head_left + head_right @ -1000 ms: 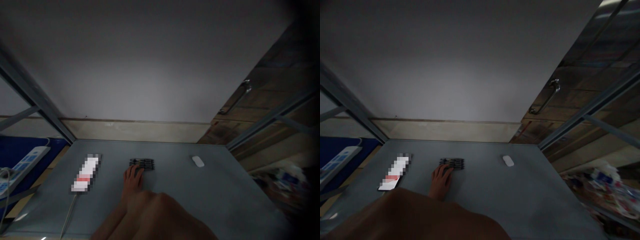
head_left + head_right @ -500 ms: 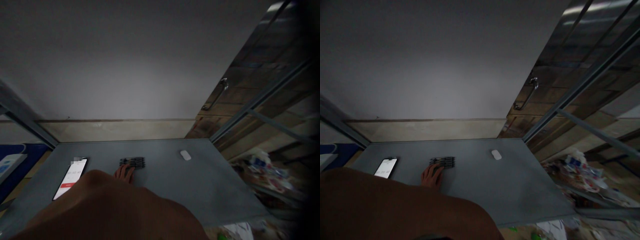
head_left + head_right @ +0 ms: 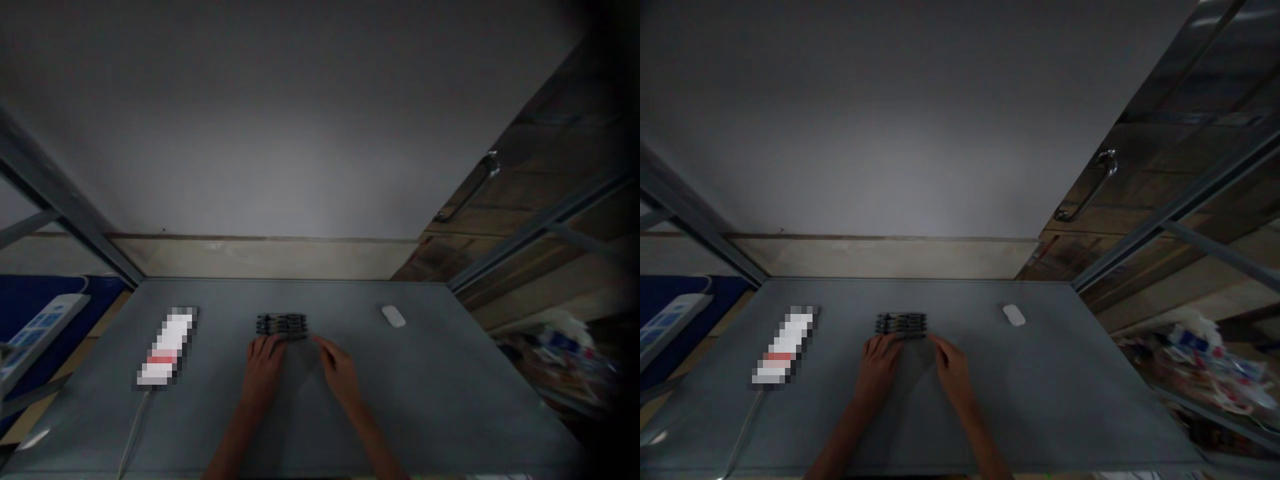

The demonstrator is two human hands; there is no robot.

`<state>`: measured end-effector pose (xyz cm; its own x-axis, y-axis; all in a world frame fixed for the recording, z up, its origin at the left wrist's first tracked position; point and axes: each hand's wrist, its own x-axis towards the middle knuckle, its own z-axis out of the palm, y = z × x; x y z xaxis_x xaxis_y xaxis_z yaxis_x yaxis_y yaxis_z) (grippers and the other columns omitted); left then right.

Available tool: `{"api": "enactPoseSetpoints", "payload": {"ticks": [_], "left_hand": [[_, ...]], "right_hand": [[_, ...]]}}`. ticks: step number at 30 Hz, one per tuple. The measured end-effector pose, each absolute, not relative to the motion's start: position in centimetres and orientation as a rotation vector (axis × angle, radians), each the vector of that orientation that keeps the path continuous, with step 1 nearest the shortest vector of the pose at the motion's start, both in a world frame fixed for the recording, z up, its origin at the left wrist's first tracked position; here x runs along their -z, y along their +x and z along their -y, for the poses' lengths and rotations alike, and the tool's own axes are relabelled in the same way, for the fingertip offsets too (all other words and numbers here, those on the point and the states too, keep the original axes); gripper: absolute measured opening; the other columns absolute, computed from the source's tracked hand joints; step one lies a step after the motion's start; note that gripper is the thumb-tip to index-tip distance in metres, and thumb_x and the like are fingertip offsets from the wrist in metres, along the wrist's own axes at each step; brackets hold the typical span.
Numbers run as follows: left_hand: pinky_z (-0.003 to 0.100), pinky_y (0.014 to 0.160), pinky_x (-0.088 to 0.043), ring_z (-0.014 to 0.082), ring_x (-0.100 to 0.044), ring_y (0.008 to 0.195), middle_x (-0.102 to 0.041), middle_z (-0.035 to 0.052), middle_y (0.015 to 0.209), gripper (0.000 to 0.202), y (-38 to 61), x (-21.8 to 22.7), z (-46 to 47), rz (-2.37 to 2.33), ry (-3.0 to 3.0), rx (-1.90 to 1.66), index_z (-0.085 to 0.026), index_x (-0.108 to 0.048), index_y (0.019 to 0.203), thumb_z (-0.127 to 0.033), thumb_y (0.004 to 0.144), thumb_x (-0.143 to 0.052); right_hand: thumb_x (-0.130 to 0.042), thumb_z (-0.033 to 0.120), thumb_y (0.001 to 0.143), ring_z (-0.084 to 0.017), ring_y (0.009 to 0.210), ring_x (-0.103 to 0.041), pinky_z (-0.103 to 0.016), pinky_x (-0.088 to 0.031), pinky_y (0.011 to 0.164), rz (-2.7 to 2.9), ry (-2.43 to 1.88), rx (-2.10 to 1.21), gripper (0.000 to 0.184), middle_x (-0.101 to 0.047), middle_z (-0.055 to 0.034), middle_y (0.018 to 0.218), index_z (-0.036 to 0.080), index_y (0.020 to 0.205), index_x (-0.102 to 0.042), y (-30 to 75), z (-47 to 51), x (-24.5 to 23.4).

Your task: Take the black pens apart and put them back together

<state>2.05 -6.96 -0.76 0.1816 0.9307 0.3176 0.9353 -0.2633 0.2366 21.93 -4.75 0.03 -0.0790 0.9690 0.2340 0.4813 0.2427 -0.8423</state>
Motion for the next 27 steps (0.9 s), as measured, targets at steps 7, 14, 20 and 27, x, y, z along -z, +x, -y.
{"api": "enactPoseSetpoints", "payload": {"ticks": [7, 14, 20, 27], "left_hand": [[0.041, 0.09, -0.047, 0.024, -0.057, 0.101, -0.066, 0.0079, 0.109, 0.036, 2.2, 0.9, 6.5, 1.964, -2.335, 0.603, -0.026, -0.06, 0.127, -0.026, 0.098, -0.039], [0.046, 0.102, -0.044, 0.0273, -0.055, 0.119, -0.063, 0.0059, 0.128, 0.035, 2.4, 0.3, 6.8, 1.828, -2.376, 0.439, -0.029, -0.066, 0.116, -0.015, 0.093, -0.043], [0.036, 0.103, -0.045, 0.0201, -0.062, 0.102, -0.07, 0.0011, 0.107, 0.038, 1.5, 0.5, 9.4, 1.678, -2.691, 0.321, -0.03, -0.063, 0.119, -0.011, 0.09, -0.047], [0.037, 0.094, -0.047, 0.0205, -0.06, 0.1, -0.066, 0.0016, 0.104, 0.024, 1.6, 2.0, 11.2, 1.705, -2.747, 0.266, -0.025, -0.061, 0.111, -0.016, 0.093, -0.047]], "right_hand": [[-0.048, 0.021, 0.095, -0.023, 0.101, -0.061, -0.04, -0.051, 0.093, 1.879, -1.359, -0.417, 0.03, -0.062, -0.0062, 0.106, 0.027, 0.118, -0.067, 22.7, 5.2, 1.7], [-0.056, 0.019, 0.092, -0.028, 0.116, -0.053, -0.046, -0.046, 0.097, 2.241, -1.317, -0.29, 0.044, -0.058, -0.0097, 0.127, 0.027, 0.136, -0.053, 20.7, 4.6, 1.0], [-0.055, 0.001, 0.084, -0.021, 0.083, -0.064, -0.035, -0.052, 0.081, 2.6, -1.176, -0.251, 0.022, -0.068, -0.0037, 0.085, 0.018, 0.091, -0.067, 20.4, 6.4, 0.8], [-0.062, 0.018, 0.087, -0.027, 0.091, -0.067, -0.043, -0.058, 0.086, 2.475, -1.265, -0.139, 0.009, -0.069, -0.0037, 0.094, 0.024, 0.093, -0.062, 20.0, 10.7, 0.4]]}}
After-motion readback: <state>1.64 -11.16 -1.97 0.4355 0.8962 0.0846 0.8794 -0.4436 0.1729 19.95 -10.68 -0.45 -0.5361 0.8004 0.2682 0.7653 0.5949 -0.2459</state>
